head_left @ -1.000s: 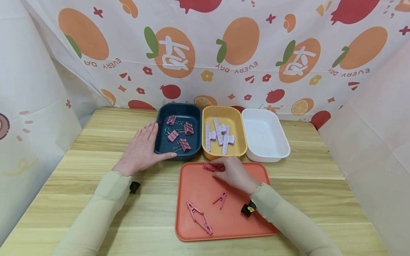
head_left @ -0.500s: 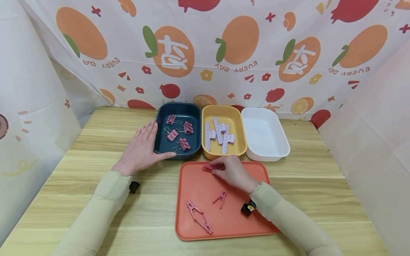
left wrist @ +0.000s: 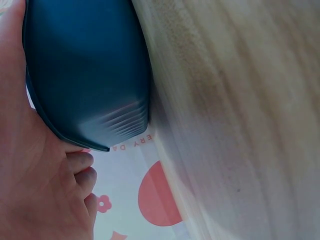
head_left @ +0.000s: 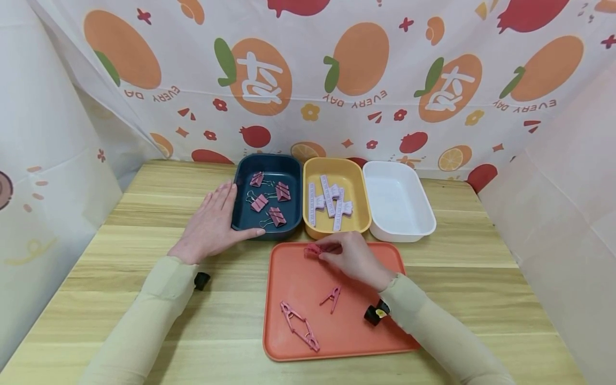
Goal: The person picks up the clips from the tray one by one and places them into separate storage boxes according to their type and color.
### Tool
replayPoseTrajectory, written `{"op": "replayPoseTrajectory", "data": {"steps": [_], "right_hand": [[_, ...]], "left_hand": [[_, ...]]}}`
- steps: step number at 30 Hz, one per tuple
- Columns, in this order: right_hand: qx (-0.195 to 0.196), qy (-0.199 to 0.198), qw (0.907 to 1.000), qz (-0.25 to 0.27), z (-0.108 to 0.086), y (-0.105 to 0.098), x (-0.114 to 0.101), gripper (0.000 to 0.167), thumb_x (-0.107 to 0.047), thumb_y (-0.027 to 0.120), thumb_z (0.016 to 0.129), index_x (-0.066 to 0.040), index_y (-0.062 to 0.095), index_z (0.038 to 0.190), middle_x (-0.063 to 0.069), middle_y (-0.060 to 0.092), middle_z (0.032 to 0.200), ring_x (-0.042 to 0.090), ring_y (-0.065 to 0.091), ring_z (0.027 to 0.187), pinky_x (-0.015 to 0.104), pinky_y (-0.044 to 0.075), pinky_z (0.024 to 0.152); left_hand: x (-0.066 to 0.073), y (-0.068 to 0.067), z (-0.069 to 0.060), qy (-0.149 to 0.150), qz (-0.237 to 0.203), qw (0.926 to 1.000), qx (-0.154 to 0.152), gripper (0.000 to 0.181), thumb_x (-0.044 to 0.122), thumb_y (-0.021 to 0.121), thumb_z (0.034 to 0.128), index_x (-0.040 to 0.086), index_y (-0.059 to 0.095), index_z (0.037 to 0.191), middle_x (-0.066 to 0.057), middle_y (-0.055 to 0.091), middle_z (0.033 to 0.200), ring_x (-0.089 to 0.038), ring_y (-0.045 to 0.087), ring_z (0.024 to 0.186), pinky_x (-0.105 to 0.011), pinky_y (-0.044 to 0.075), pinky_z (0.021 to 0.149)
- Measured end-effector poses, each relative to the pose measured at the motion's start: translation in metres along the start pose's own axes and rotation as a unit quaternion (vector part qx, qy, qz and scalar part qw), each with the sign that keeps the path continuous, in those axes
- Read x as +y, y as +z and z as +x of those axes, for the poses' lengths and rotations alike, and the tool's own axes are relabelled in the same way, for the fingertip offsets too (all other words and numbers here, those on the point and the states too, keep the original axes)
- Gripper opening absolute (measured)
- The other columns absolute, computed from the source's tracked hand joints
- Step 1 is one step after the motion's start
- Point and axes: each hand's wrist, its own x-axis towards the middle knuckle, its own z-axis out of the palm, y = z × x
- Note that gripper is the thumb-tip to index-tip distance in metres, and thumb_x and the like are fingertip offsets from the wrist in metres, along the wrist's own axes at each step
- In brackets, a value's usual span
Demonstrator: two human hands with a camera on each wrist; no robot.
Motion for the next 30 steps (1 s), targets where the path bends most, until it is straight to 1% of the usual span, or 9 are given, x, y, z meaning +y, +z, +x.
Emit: {"op": "replayPoseTrajectory", "data": {"steps": [7,17,21,24,27,30], "right_hand": [[0.006,0.008,0.9999,0.014,-0.001,-0.006,-0.001,0.026,-0.013,0.081,0.089,-0.017,0.079,0.115,-0.013,0.072,0.098,0.005,0.066,0.083,0.023,0.057,0.077],[0.028,0.003,0.9989,0.037,-0.004,-0.014,-0.004,0.027,-0.010,0.082,0.088,-0.019,0.080,0.113,-0.013,0.073,0.097,0.004,0.068,0.085,0.022,0.058,0.076],[0.040,0.019,0.9983,0.038,-0.005,-0.018,-0.006,0.027,-0.009,0.083,0.086,-0.018,0.080,0.112,-0.012,0.072,0.097,0.007,0.068,0.085,0.024,0.059,0.077],[0.042,0.031,0.9981,0.034,-0.006,-0.022,-0.006,0.027,-0.010,0.084,0.086,-0.018,0.080,0.112,-0.011,0.072,0.097,0.008,0.068,0.083,0.025,0.059,0.078],[0.043,0.034,0.9978,0.037,-0.007,-0.026,-0.005,0.026,-0.010,0.083,0.087,-0.018,0.080,0.112,-0.010,0.072,0.097,0.010,0.068,0.082,0.026,0.059,0.078],[0.052,0.028,0.9974,0.042,-0.007,-0.029,-0.003,0.025,-0.011,0.083,0.087,-0.018,0.080,0.111,-0.010,0.072,0.097,0.009,0.068,0.082,0.026,0.059,0.077]], "left_hand": [[0.001,0.000,0.000,0.001,-0.001,1.0000,0.000,0.134,0.091,0.051,0.0756,-0.002,0.007,0.162,-0.024,0.007,0.167,-0.040,0.005,0.153,-0.053,0.001,0.122],[0.000,0.000,0.000,0.000,-0.002,1.0000,-0.001,0.134,0.091,0.052,0.0755,-0.001,0.006,0.162,-0.024,0.006,0.167,-0.041,0.005,0.153,-0.054,0.001,0.122],[0.000,0.000,0.000,0.000,-0.002,1.0000,0.000,0.134,0.090,0.053,0.0755,-0.001,0.005,0.162,-0.024,0.006,0.167,-0.041,0.004,0.153,-0.054,0.000,0.122],[0.000,0.000,0.000,-0.001,-0.001,1.0000,0.001,0.134,0.090,0.054,0.0755,-0.001,0.006,0.162,-0.025,0.006,0.167,-0.042,0.005,0.153,-0.055,0.000,0.122],[0.000,0.000,0.000,-0.001,-0.002,1.0000,0.001,0.134,0.090,0.054,0.0753,-0.001,0.006,0.162,-0.025,0.007,0.167,-0.042,0.006,0.153,-0.055,0.001,0.122],[0.000,0.000,0.000,-0.001,-0.003,1.0000,0.001,0.134,0.090,0.054,0.0753,-0.001,0.007,0.162,-0.025,0.007,0.167,-0.042,0.006,0.153,-0.055,0.001,0.122]]}}
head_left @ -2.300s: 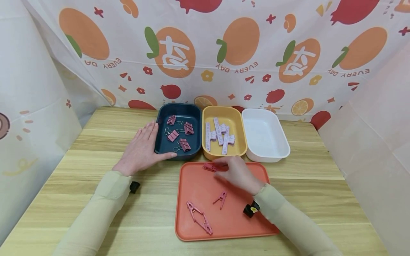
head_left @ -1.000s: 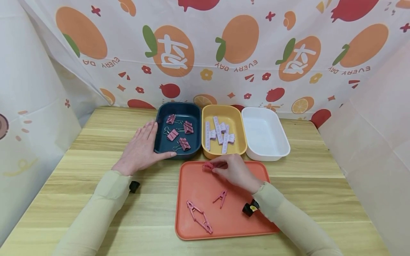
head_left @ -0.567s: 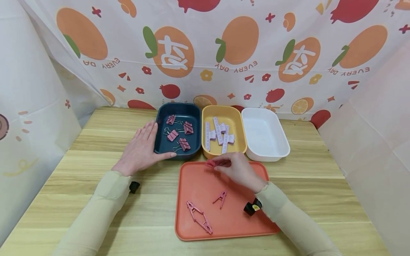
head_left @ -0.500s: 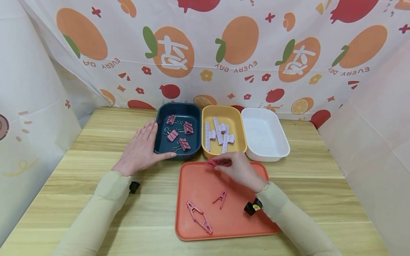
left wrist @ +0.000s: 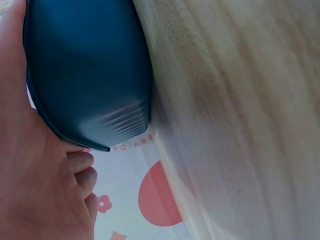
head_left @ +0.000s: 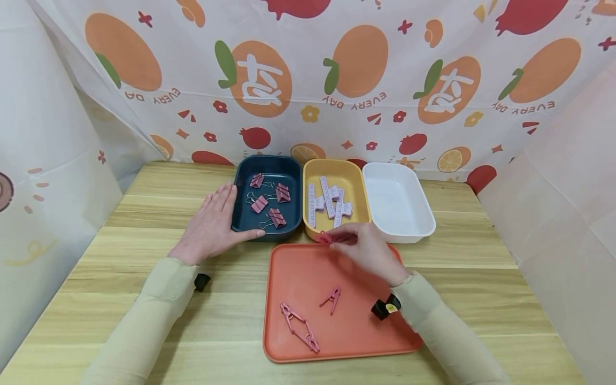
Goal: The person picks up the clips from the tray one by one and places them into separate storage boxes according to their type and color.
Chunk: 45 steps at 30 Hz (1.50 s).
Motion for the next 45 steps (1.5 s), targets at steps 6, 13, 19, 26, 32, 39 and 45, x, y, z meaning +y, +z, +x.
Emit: {"op": "replayPoseTrajectory", "data": {"steps": [6,13,19,26,32,39,45], "right_hand": [[0.022,-0.018,0.9996,0.008,0.000,-0.008,0.003,0.025,-0.008,0.083,0.087,-0.015,0.080,0.111,-0.007,0.072,0.099,0.011,0.068,0.084,0.027,0.059,0.077],[0.039,-0.019,0.9990,0.013,0.000,-0.016,0.004,0.026,-0.004,0.083,0.085,-0.014,0.080,0.109,-0.003,0.072,0.102,0.014,0.068,0.085,0.029,0.060,0.078],[0.047,-0.020,0.9986,0.011,0.000,-0.022,0.005,0.026,-0.004,0.083,0.086,-0.013,0.080,0.109,-0.003,0.072,0.103,0.014,0.068,0.087,0.029,0.060,0.078],[0.074,-0.033,0.9962,0.032,0.002,-0.032,0.005,0.024,-0.001,0.082,0.085,-0.009,0.079,0.107,0.000,0.074,0.099,0.015,0.071,0.082,0.028,0.060,0.073],[0.094,-0.036,0.9943,0.034,0.003,-0.044,0.007,0.025,0.000,0.082,0.085,-0.007,0.078,0.109,0.002,0.075,0.101,0.016,0.071,0.084,0.027,0.060,0.074],[0.118,-0.027,0.9922,0.029,0.003,-0.059,0.012,0.027,-0.004,0.081,0.088,-0.008,0.077,0.114,0.003,0.075,0.104,0.017,0.071,0.090,0.026,0.060,0.077],[0.137,-0.004,0.9903,0.024,0.005,-0.071,0.019,0.028,-0.008,0.081,0.089,-0.007,0.076,0.116,0.006,0.075,0.103,0.019,0.071,0.090,0.023,0.058,0.077]], "left_hand": [[0.000,0.000,-0.001,0.002,0.000,1.0000,0.001,0.134,0.090,0.054,0.0756,-0.002,0.007,0.162,-0.025,0.007,0.166,-0.042,0.005,0.153,-0.055,0.001,0.122],[0.000,0.000,-0.001,0.001,-0.002,1.0000,0.000,0.134,0.090,0.054,0.0757,-0.001,0.006,0.162,-0.025,0.007,0.167,-0.042,0.005,0.153,-0.055,0.000,0.122],[0.001,0.000,0.000,0.000,-0.001,1.0000,-0.001,0.134,0.090,0.054,0.0759,-0.001,0.005,0.162,-0.025,0.006,0.167,-0.041,0.004,0.153,-0.055,0.000,0.122],[0.001,0.000,-0.001,-0.002,-0.002,1.0000,-0.002,0.134,0.090,0.053,0.0753,-0.001,0.006,0.162,-0.025,0.006,0.167,-0.042,0.005,0.153,-0.055,0.000,0.122],[0.001,0.000,-0.001,-0.002,-0.001,1.0000,-0.001,0.134,0.090,0.054,0.0757,-0.001,0.005,0.162,-0.025,0.005,0.167,-0.042,0.005,0.153,-0.055,0.000,0.122],[0.000,-0.001,-0.001,0.000,0.000,1.0000,0.000,0.134,0.090,0.054,0.0761,-0.001,0.005,0.162,-0.025,0.005,0.167,-0.042,0.005,0.153,-0.054,0.000,0.122],[0.000,0.000,0.000,0.000,0.000,1.0000,-0.001,0.134,0.090,0.053,0.0755,-0.001,0.006,0.162,-0.024,0.006,0.167,-0.041,0.005,0.153,-0.055,0.001,0.122]]}}
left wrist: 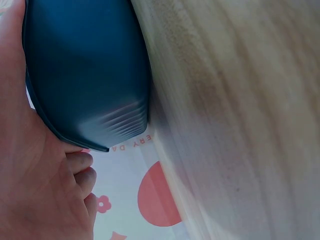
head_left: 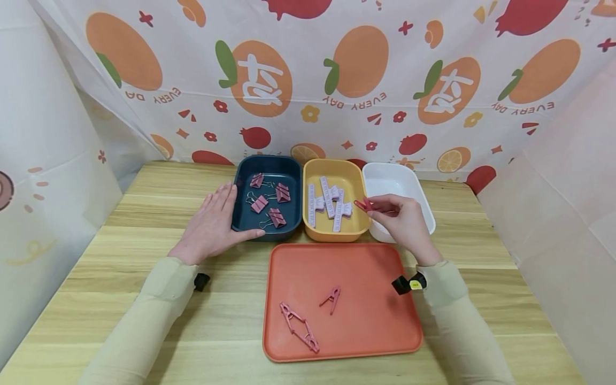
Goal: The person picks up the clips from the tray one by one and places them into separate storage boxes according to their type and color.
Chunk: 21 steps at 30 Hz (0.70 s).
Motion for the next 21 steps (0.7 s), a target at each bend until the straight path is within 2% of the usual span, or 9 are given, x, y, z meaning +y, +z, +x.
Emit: {"op": "replayPoseTrajectory", "data": {"steps": [9,21], "right_hand": [[0.027,-0.002,0.9996,0.009,0.007,-0.011,0.014,0.028,-0.007,0.082,0.088,-0.005,0.077,0.115,0.009,0.075,0.099,0.020,0.071,0.086,0.020,0.058,0.075],[0.043,0.053,0.9977,-0.007,0.020,-0.027,0.026,0.030,-0.014,0.079,0.092,-0.006,0.074,0.121,0.012,0.074,0.104,0.020,0.068,0.090,0.018,0.056,0.075]], "left_hand": [[-0.001,0.000,0.000,-0.001,0.000,1.0000,0.000,0.134,0.091,0.053,0.0753,-0.001,0.007,0.162,-0.024,0.007,0.167,-0.041,0.005,0.153,-0.054,0.001,0.122],[0.000,0.000,0.000,0.001,-0.002,1.0000,0.002,0.134,0.090,0.054,0.0757,-0.001,0.005,0.162,-0.025,0.006,0.167,-0.042,0.005,0.153,-0.056,0.000,0.121]]}}
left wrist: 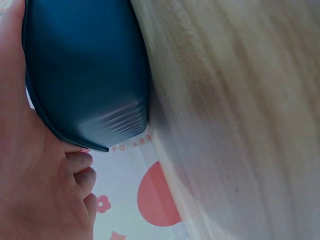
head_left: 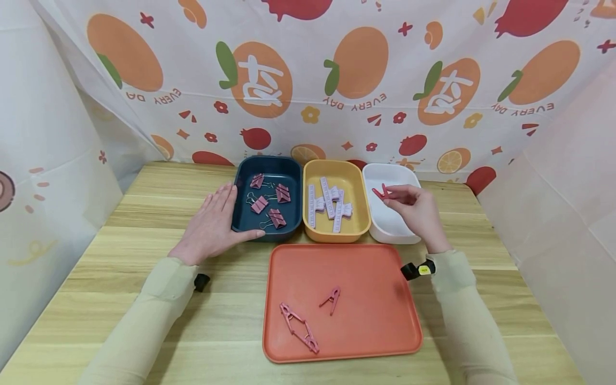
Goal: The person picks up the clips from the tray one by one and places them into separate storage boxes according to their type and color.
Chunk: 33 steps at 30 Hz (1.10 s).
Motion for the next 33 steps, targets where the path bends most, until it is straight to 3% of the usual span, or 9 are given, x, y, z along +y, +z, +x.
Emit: {"op": "replayPoseTrajectory", "data": {"steps": [15,22,27,33], "right_hand": [[0.002,0.079,0.9969,0.002,0.039,-0.016,0.011,0.036,-0.024,0.078,0.093,-0.010,0.073,0.126,0.011,0.073,0.112,0.023,0.068,0.098,0.023,0.056,0.081],[-0.020,0.151,0.9880,0.027,0.058,-0.018,0.019,0.039,-0.024,0.075,0.096,-0.009,0.070,0.131,0.012,0.069,0.121,0.027,0.068,0.107,0.034,0.054,0.096],[-0.042,0.181,0.9821,0.030,0.070,-0.019,0.026,0.038,-0.020,0.072,0.098,-0.006,0.067,0.134,0.016,0.066,0.126,0.034,0.065,0.116,0.042,0.050,0.103],[-0.071,0.215,0.9738,0.016,0.082,-0.018,0.034,0.040,-0.020,0.071,0.098,-0.005,0.066,0.135,0.017,0.065,0.128,0.033,0.064,0.119,0.042,0.047,0.106]], "left_hand": [[0.000,0.001,-0.001,-0.001,0.003,1.0000,0.001,0.134,0.091,0.053,0.0755,-0.001,0.006,0.162,-0.024,0.006,0.167,-0.041,0.005,0.153,-0.055,0.001,0.122],[0.000,0.001,-0.001,0.000,0.003,1.0000,0.002,0.135,0.091,0.053,0.0753,-0.001,0.005,0.162,-0.025,0.006,0.167,-0.042,0.006,0.152,-0.056,0.001,0.122],[-0.001,0.001,-0.001,-0.001,0.003,1.0000,0.002,0.134,0.091,0.052,0.0753,0.000,0.005,0.162,-0.025,0.007,0.167,-0.042,0.006,0.152,-0.055,0.001,0.122],[-0.001,0.001,-0.001,0.000,0.003,1.0000,0.003,0.135,0.091,0.052,0.0751,0.000,0.005,0.162,-0.025,0.006,0.167,-0.042,0.006,0.152,-0.055,0.001,0.122]]}}
